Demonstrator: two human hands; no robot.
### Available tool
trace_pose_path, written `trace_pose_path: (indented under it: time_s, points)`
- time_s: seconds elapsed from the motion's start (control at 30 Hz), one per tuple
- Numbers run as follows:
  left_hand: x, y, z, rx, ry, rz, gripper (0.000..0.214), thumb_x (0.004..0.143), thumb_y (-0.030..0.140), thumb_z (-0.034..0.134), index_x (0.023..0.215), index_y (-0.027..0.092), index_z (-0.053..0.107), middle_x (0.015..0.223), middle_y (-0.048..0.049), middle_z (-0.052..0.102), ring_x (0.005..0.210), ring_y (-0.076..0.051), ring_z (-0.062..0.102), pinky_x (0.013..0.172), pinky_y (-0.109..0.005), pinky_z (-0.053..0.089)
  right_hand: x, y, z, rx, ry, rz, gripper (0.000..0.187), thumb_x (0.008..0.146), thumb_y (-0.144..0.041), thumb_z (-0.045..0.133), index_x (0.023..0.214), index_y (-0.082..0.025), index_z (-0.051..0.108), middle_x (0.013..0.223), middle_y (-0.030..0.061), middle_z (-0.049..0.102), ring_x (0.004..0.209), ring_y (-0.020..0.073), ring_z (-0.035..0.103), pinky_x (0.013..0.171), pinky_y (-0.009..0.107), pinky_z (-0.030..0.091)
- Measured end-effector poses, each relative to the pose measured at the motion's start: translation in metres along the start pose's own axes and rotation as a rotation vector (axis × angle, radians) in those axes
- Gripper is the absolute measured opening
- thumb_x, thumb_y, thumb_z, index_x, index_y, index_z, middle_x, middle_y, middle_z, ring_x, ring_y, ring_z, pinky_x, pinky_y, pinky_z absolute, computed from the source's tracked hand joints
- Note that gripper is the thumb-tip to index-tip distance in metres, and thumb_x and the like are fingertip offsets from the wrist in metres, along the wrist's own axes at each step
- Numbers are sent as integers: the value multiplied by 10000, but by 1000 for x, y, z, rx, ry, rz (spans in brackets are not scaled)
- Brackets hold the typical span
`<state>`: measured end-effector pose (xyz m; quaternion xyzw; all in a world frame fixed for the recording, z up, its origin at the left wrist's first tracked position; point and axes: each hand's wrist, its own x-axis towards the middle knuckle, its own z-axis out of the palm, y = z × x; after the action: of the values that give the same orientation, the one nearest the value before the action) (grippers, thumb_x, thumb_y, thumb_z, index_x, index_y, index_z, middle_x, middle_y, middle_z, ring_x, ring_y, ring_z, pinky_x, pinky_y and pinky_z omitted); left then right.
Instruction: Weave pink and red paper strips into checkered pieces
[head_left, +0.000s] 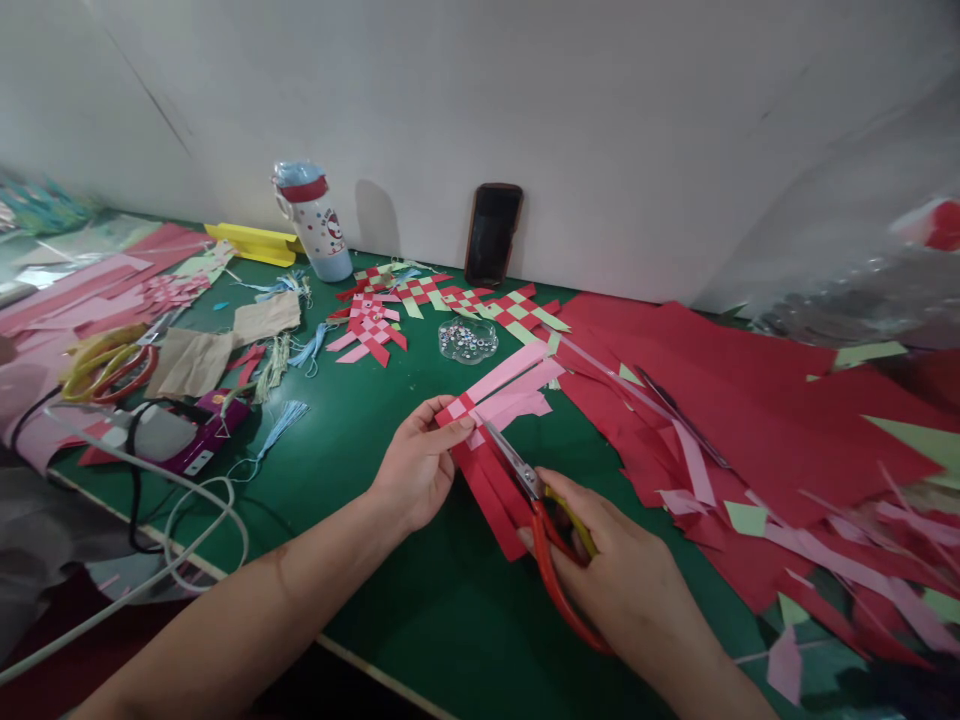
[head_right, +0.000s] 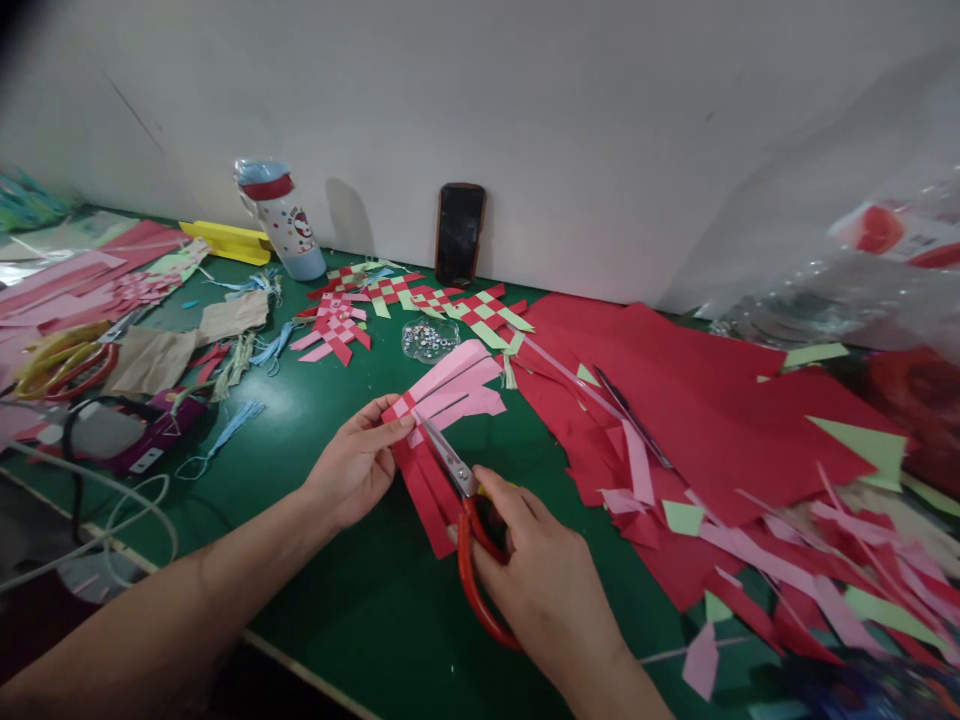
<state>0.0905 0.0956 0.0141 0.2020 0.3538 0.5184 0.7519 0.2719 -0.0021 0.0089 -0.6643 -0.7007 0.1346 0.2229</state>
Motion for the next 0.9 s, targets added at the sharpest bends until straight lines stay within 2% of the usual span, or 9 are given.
trace_pose_path:
  time_s: [0.23,0.47,0.63,0.9]
  points:
    - [0,1,1,-25,7,-9,258,716,42,728,900,143,577,801,-13,669,673,-104,653,690,-235,569,1,-3,-1,16,-6,11,422,855,-404,556,1259,-281,567,1139,55,710,859,236,727,590,307,595]
    - [-1,3,3,-47,16,-12,265,720,22,721,906,145,578,819,-17,682,688,-103,662,701,-234,579,-1,0,0,14,-29,13,423,867,-429,559,1269,-298,554,1139,42,711,898,237,723,672,322,600]
    - [-2,3,5,-65,15,-19,245,732,12,700,904,139,579,830,-31,692,703,-110,670,699,-234,584,-3,2,1,30,-39,16,411,873,-421,557,1266,-297,554,1143,39,711,907,232,724,682,317,602]
    - [-4,4,6,-43,-3,27,304,679,31,762,889,135,569,802,-25,685,686,-112,662,693,-240,582,0,0,-2,-29,-24,12,417,864,-403,572,1263,-278,561,1131,42,714,876,237,731,656,324,603]
